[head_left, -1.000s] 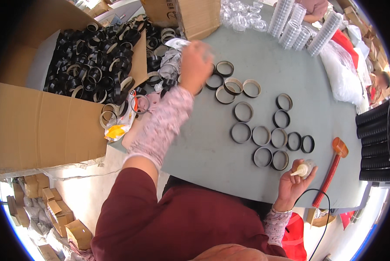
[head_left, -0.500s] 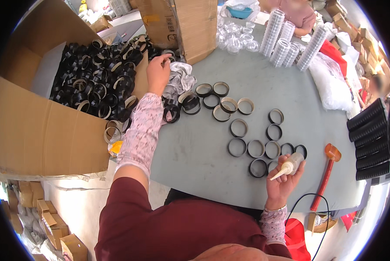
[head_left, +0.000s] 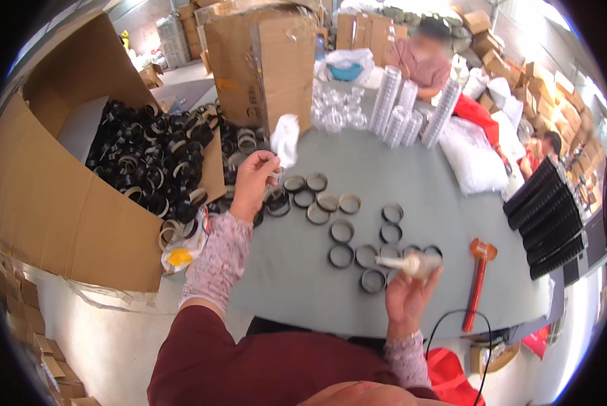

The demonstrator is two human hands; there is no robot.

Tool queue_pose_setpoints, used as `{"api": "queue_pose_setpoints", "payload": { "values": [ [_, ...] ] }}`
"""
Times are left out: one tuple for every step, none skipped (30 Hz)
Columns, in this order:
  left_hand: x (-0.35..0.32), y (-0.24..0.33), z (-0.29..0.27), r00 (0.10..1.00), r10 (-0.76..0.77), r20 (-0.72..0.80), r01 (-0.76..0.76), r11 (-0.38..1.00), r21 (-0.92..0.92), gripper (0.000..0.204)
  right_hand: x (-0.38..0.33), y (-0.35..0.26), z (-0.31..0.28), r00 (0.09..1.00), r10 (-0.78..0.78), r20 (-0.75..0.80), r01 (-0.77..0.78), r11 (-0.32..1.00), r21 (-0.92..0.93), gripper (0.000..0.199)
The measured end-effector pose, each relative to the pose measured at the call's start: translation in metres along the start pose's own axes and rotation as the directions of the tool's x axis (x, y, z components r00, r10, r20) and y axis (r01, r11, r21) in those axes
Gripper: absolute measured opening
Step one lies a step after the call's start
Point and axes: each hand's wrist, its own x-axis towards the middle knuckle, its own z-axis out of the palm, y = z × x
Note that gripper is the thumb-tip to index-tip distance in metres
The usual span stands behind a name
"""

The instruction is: Assembling plastic rings into canisters, using a mallet to secure them, and applying glue to components in a manufacturing environment.

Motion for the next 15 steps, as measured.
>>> {"api": "queue_pose_setpoints", "payload": {
  "values": [
    [-0.034,0.010,0.010,0.998,0.002,0.069,0.004,0.996,-0.089,0.010,0.001,0.006,0.010,1.000,0.004,0.020,-0.003,1.000,-0.008,0.050],
    [-0.071,0.024,0.026,0.992,-0.018,0.124,0.037,0.989,-0.146,0.010,0.000,0.011,0.017,0.999,0.006,0.038,-0.005,1.000,-0.017,0.048],
    [-0.091,0.028,0.051,0.981,-0.078,0.176,0.110,0.978,-0.177,0.010,0.012,0.016,0.018,0.999,0.018,-0.031,-0.018,1.000,-0.011,0.048],
    [-0.117,0.040,0.067,0.973,-0.102,0.208,0.151,0.961,-0.233,0.007,0.013,0.022,0.031,0.997,-0.019,0.070,0.024,0.997,-0.077,0.049],
    [-0.144,0.051,0.077,0.965,-0.076,0.252,0.143,0.955,-0.260,0.010,0.005,0.024,0.035,0.985,-0.040,0.169,0.064,0.988,-0.138,0.050],
    [-0.160,0.063,0.084,0.954,-0.041,0.297,0.132,0.947,-0.293,0.013,0.000,0.024,0.040,0.986,-0.037,0.165,0.061,0.988,-0.142,0.050],
    [-0.171,0.070,0.090,0.954,-0.044,0.297,0.135,0.946,-0.293,0.013,-0.004,0.023,0.041,0.968,-0.099,0.231,0.152,0.962,-0.225,0.051],
    [-0.181,0.076,0.095,0.939,-0.003,0.344,0.117,0.943,-0.313,0.014,-0.010,0.020,0.040,0.941,-0.156,0.300,0.248,0.921,-0.299,0.052],
    [-0.189,0.080,0.098,0.920,0.039,0.391,0.102,0.937,-0.334,0.015,-0.019,0.018,0.040,0.941,-0.220,0.258,0.303,0.888,-0.345,0.054],
    [-0.194,0.079,0.100,0.917,0.038,0.398,0.106,0.936,-0.335,0.015,-0.026,0.012,0.040,0.939,-0.228,0.257,0.310,0.886,-0.346,0.054],
    [-0.198,0.077,0.101,0.917,0.067,0.394,0.067,0.946,-0.317,0.015,-0.033,0.006,0.040,0.930,-0.243,0.277,0.329,0.886,-0.326,0.057],
    [-0.202,0.076,0.103,0.915,0.096,0.393,0.028,0.954,-0.299,0.016,-0.040,-0.001,0.041,0.919,-0.261,0.297,0.350,0.885,-0.307,0.062],
    [-0.206,0.078,0.105,0.907,0.091,0.411,0.040,0.953,-0.301,0.016,-0.048,-0.008,0.040,0.915,-0.280,0.290,0.366,0.878,-0.309,0.062],
    [-0.207,0.081,0.107,0.861,0.193,0.470,-0.173,0.981,-0.087,0.016,-0.055,-0.015,0.040,0.914,-0.262,0.310,0.362,0.873,-0.327,0.062],
    [-0.208,0.084,0.109,0.791,0.273,0.547,-0.392,0.913,0.111,0.017,-0.061,-0.022,0.040,0.912,-0.245,0.328,0.358,0.867,-0.346,0.062]
  ]
}}
